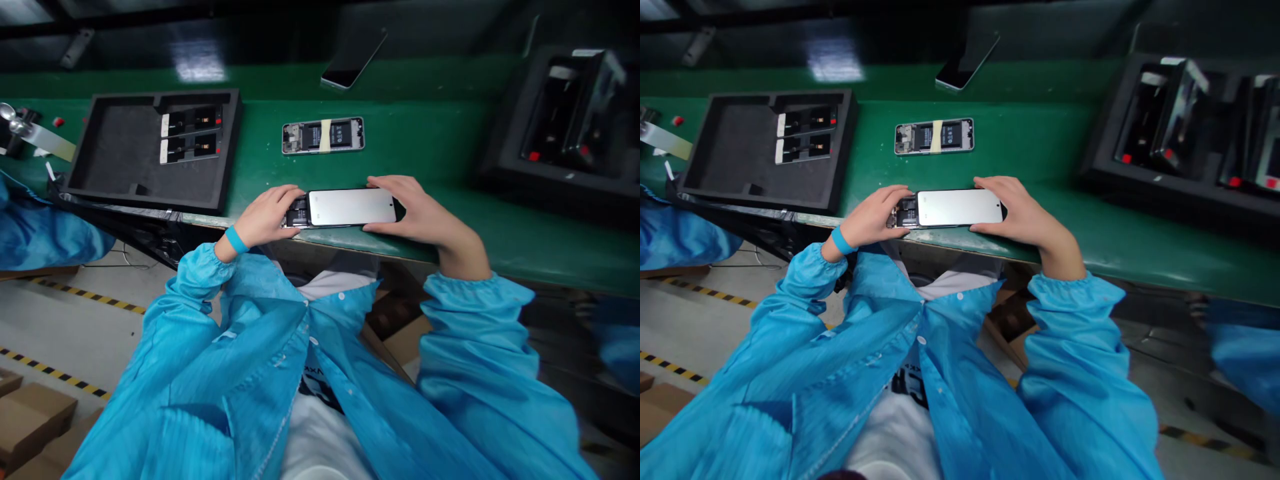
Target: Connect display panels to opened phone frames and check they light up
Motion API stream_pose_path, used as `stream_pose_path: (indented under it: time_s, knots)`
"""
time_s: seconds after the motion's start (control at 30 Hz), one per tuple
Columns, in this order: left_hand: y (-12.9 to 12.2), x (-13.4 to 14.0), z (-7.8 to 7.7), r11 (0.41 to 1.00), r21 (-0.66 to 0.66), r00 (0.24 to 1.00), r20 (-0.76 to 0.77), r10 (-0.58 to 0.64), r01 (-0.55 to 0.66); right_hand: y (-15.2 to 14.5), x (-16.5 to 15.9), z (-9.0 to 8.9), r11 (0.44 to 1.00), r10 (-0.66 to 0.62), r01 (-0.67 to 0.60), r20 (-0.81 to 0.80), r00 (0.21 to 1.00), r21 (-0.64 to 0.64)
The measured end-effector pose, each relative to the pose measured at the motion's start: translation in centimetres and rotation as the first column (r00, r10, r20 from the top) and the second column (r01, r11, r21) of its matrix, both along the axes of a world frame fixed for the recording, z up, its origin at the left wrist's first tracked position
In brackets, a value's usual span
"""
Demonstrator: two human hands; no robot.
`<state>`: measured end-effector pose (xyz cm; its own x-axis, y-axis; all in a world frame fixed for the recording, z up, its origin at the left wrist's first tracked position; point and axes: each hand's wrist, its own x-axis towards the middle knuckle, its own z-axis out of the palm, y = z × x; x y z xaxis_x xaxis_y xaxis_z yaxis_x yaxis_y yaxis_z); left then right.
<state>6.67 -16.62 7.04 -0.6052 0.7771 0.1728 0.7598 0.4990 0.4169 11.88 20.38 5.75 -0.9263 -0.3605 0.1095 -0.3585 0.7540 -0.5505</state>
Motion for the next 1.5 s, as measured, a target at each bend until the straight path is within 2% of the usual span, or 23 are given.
stream_pose_path:
  time_s: [0.27, 0.63, 1.0, 1.13, 1.2, 1.33, 1.4, 1.5]
  knots:
    - [1.2, 0.7, 0.6, 0.994, -0.098, 0.998, -0.057, 0.037, -0.042, -0.1, 0.0, -0.1, 1.0, 0.002, -0.002, -0.01, 1.0, 0.008]
    - [0.9, 0.5, 0.3, 0.997, -0.057, 0.999, -0.034, 0.04, -0.042, -0.1, 0.0, -0.1, 1.0, 0.005, -0.005, -0.013, 1.0, 0.012]
    - [-0.6, -0.8, -0.3, 1.0, 0.012, 0.996, 0.089, 0.014, -0.016, -0.4, 0.2, 0.1, 0.999, -0.019, 0.018, -0.023, 1.0, -0.034]
    - [-0.2, -2.2, 0.3, 0.992, -0.062, 0.978, 0.168, 0.12, -0.111, -1.1, 0.8, 0.2, 0.996, -0.015, 0.002, -0.141, 0.99, -0.093]
    - [0.0, -3.3, 0.7, 0.986, -0.117, 0.968, 0.209, 0.138, -0.115, -1.6, 1.1, 0.2, 0.995, -0.017, -0.005, -0.22, 0.975, -0.098]
    - [0.4, -5.3, 1.3, 0.989, -0.145, 0.962, 0.264, 0.064, -0.026, -2.4, 1.2, -0.1, 0.993, -0.022, -0.024, -0.392, 0.92, -0.113]
    - [0.6, -6.3, 1.5, 0.988, -0.152, 0.955, 0.298, 0.008, 0.04, -2.6, 1.0, -0.4, 0.989, -0.064, -0.007, -0.471, 0.88, -0.148]
    - [1.0, -7.4, 1.5, 0.984, -0.145, 0.932, 0.359, -0.049, 0.108, -2.6, 0.5, -0.7, 0.977, -0.207, 0.132, -0.574, 0.792, -0.169]
